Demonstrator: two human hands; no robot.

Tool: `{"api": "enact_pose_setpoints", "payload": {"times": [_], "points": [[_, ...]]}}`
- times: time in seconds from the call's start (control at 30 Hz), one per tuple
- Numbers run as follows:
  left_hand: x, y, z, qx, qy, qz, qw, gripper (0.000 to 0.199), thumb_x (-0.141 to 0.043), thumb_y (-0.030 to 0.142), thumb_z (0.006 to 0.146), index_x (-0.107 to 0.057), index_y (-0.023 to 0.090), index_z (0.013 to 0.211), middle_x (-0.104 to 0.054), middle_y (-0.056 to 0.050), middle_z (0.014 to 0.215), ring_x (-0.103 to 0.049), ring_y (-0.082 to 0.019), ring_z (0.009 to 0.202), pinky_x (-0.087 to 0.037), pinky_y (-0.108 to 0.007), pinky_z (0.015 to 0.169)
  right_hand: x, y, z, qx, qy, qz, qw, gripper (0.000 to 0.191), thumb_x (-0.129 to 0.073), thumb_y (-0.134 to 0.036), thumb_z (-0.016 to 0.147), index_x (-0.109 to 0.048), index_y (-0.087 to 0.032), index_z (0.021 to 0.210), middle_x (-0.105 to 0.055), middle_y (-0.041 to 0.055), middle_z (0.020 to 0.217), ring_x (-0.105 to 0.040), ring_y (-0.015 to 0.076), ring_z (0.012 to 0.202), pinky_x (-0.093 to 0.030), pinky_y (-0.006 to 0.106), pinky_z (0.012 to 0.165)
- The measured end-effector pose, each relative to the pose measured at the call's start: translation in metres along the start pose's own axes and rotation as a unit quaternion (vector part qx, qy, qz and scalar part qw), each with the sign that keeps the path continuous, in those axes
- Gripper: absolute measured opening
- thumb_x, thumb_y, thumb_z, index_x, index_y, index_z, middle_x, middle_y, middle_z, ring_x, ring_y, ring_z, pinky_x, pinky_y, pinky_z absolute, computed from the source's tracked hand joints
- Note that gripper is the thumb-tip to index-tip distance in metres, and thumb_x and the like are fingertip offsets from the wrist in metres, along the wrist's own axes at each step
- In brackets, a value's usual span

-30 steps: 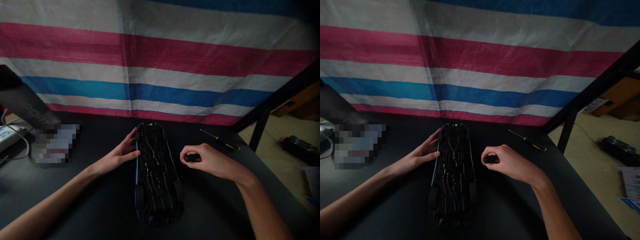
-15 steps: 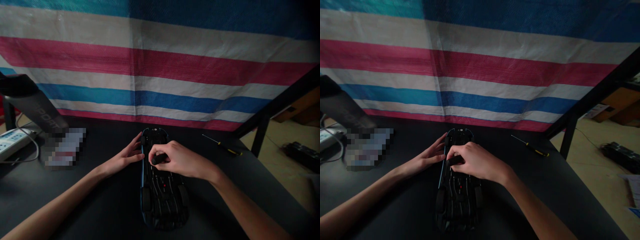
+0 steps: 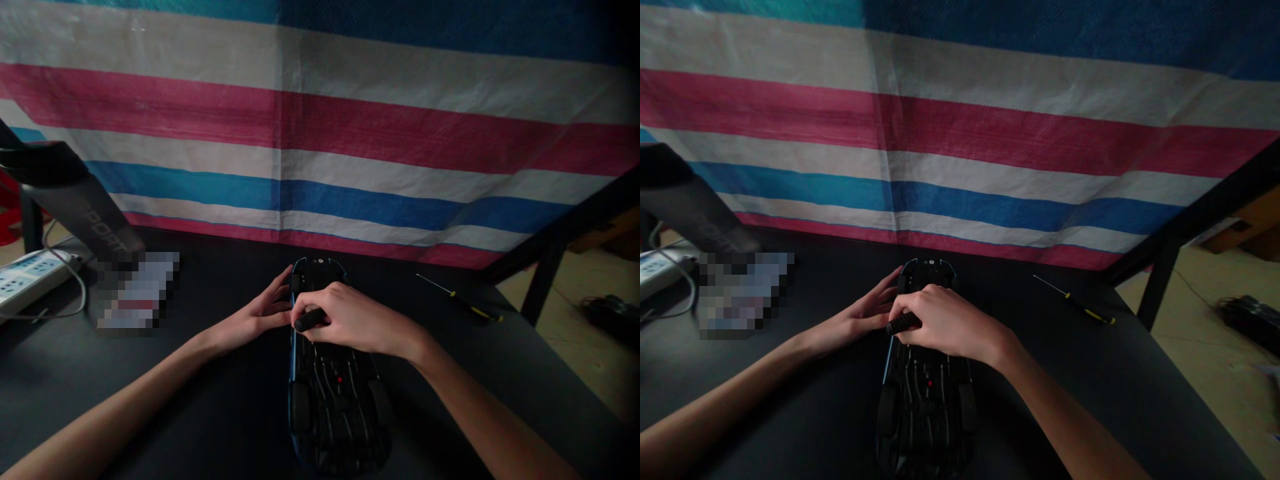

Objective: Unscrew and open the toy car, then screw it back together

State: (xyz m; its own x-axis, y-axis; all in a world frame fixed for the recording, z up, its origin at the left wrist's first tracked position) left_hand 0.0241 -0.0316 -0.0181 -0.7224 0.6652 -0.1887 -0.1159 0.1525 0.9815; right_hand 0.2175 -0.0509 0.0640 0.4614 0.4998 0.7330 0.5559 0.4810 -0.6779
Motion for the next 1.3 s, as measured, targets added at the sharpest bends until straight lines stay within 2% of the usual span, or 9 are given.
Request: {"api": "enact_pose_setpoints", "payload": {"times": [0.1, 0.27, 0.6, 1.3], "points": [[-0.0004, 0.0011, 0.0003, 0.002, 0.005, 0.010, 1.000, 0.090, -0.068, 0.029, 0.093, -0.009, 0.036, 0.161, -0.030, -0.011, 0.165, -0.032, -0.033, 0.150, -0.028, -0.055, 0.121, 0.0008, 0.0041, 0.0006, 0.002, -0.004, 0.016, 1.000, 0.015, -0.068, -0.019, 0.088, -0.074, -0.020, 0.101, -0.076, 0.0023, 0.090, -0.071, 0.0173, 0.084, -0.047, 0.024, 0.071], [-0.0015, 0.0031, 0.0003, 0.004, 0.008, 0.022, 1.000, 0.089, -0.068, 0.030, 0.093, -0.011, 0.038, 0.161, -0.027, -0.009, 0.167, -0.029, -0.033, 0.152, -0.025, -0.056, 0.123, 0.0035, 0.0067, 0.0017, 0.014, -0.006, 0.029, 0.999, 0.014, -0.069, -0.020, 0.088, -0.075, -0.020, 0.101, -0.078, 0.0043, 0.096, -0.072, 0.0189, 0.089, -0.048, 0.026, 0.075], [-0.0033, 0.0056, 0.0004, 0.012, 0.014, 0.029, 0.999, 0.087, -0.067, 0.030, 0.095, -0.011, 0.037, 0.161, -0.028, -0.010, 0.167, -0.033, -0.032, 0.150, -0.025, -0.054, 0.122, 0.0071, 0.0080, 0.0005, 0.010, -0.002, 0.032, 0.999, 0.014, -0.069, -0.021, 0.088, -0.075, -0.019, 0.101, -0.078, 0.0042, 0.095, -0.072, 0.0186, 0.087, -0.048, 0.026, 0.073], [-0.0020, 0.0032, 0.0005, 0.000, 0.005, 0.016, 1.000, 0.087, -0.068, 0.027, 0.094, -0.013, 0.038, 0.161, -0.025, -0.009, 0.168, -0.033, -0.033, 0.151, -0.025, -0.055, 0.123, 0.0034, 0.0063, 0.0014, 0.018, -0.018, 0.075, 0.997, 0.015, -0.068, -0.019, 0.089, -0.074, -0.019, 0.103, -0.078, 0.0050, 0.105, -0.072, 0.0189, 0.097, -0.051, 0.027, 0.082]]}}
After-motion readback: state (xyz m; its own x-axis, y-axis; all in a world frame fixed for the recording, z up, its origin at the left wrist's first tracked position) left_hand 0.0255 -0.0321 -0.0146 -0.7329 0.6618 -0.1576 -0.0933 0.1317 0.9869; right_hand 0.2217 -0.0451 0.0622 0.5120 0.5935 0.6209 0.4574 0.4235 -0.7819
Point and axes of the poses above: each hand's wrist, its own z-axis towards the middle knuckle, its own x-axis out of the back of the hand, y = z × x, the point moved 2 cm from there along z, towards the middle knuckle
